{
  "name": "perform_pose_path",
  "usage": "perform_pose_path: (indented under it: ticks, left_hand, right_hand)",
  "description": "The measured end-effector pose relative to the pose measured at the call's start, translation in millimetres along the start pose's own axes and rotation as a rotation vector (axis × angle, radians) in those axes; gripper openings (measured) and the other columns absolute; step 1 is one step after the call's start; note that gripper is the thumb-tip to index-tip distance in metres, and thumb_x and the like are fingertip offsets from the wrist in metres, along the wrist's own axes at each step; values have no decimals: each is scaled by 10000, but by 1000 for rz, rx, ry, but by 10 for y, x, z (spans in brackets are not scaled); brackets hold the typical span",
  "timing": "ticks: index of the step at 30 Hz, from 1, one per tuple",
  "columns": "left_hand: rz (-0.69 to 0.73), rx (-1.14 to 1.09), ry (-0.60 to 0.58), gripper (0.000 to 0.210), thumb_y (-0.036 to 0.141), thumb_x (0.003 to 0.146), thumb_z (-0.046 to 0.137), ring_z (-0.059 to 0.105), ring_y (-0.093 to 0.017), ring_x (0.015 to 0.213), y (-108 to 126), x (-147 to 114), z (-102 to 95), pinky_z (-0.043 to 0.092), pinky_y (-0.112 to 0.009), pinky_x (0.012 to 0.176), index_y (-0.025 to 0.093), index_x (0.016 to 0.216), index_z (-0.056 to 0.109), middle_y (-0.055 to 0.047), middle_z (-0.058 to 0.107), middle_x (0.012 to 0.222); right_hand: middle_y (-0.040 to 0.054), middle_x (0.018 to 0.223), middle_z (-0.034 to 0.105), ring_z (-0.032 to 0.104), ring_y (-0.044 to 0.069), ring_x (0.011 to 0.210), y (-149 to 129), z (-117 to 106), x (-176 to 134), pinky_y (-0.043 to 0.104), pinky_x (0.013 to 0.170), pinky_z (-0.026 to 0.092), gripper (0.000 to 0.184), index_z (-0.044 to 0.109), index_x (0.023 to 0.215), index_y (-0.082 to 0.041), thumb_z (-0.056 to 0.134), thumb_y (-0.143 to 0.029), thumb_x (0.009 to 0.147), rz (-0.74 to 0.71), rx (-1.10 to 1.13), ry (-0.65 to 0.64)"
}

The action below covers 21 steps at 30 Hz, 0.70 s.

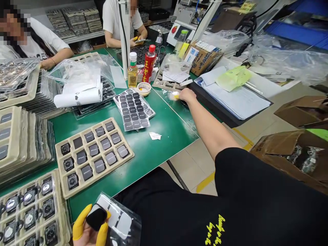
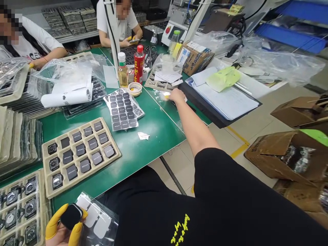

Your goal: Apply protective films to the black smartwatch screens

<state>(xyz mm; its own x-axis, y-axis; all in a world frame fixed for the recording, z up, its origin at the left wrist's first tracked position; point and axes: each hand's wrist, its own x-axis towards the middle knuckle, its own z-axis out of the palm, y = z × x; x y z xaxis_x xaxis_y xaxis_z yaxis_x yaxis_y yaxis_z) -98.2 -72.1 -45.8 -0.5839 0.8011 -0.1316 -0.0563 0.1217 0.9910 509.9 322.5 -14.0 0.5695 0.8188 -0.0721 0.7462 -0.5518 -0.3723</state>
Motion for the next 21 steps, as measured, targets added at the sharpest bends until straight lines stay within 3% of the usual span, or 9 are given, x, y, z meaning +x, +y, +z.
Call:
perform_pose_path:
  ticks: [3, 7, 10, 14, 17, 21]
  left_hand:
    - [-1, 54, 49, 690, 386, 480, 1137, 788, -200, 638, 67, -33, 2, 702, -277, 636, 197, 1061, 816, -7, 857, 821]
    - [14, 66, -13, 785, 376, 411, 1151, 773, -183, 612, 185, -9, 41, 702, -271, 639, 179, 1083, 798, 11, 836, 799]
    - [32, 38, -46, 756, 364, 446, 1151, 777, -174, 611, 252, 14, 114, 703, -259, 641, 177, 1085, 793, 14, 831, 811]
    - [107, -36, -105, 727, 338, 484, 1149, 797, -185, 615, 345, 25, 274, 710, -260, 621, 184, 1102, 800, -3, 848, 848]
    - [191, -68, -155, 692, 338, 540, 1141, 801, -177, 622, 391, 61, 383, 712, -257, 622, 194, 1125, 799, -2, 844, 862]
    - [270, -103, -224, 673, 347, 627, 1125, 807, -168, 641, 379, 84, 479, 717, -257, 648, 209, 1198, 797, -5, 833, 898]
  right_hand:
    - [154, 1522, 678, 705, 322, 1328, 41, 35, -35, 565, 1125, 617, 487, 681, 1476, -176, 787, -426, 1072, 99, -56, 55]
    - [262, 1526, 644, 654, 413, 1373, 128, 10, -260, 578, 1180, 513, 460, 642, 1474, -110, 704, -305, 1063, 32, -39, 120]
    - [279, 1440, 672, 666, 414, 1272, 163, 44, -614, 527, 1103, 509, 436, 643, 1442, -110, 606, -345, 1076, -98, 7, 121]
    - [171, 1269, 752, 696, 327, 1066, 108, 304, -1409, 439, 954, 559, 392, 737, 1320, -202, 653, -468, 1044, -424, 89, -40]
    - [109, 1211, 777, 715, 304, 1046, 56, 564, -2030, 412, 892, 583, 366, 793, 1293, -286, 715, -510, 1014, -634, 131, -170]
    - [137, 1170, 779, 714, 346, 1119, 71, 782, -2460, 462, 895, 594, 303, 837, 1211, -286, 646, -461, 1052, -734, 157, -169]
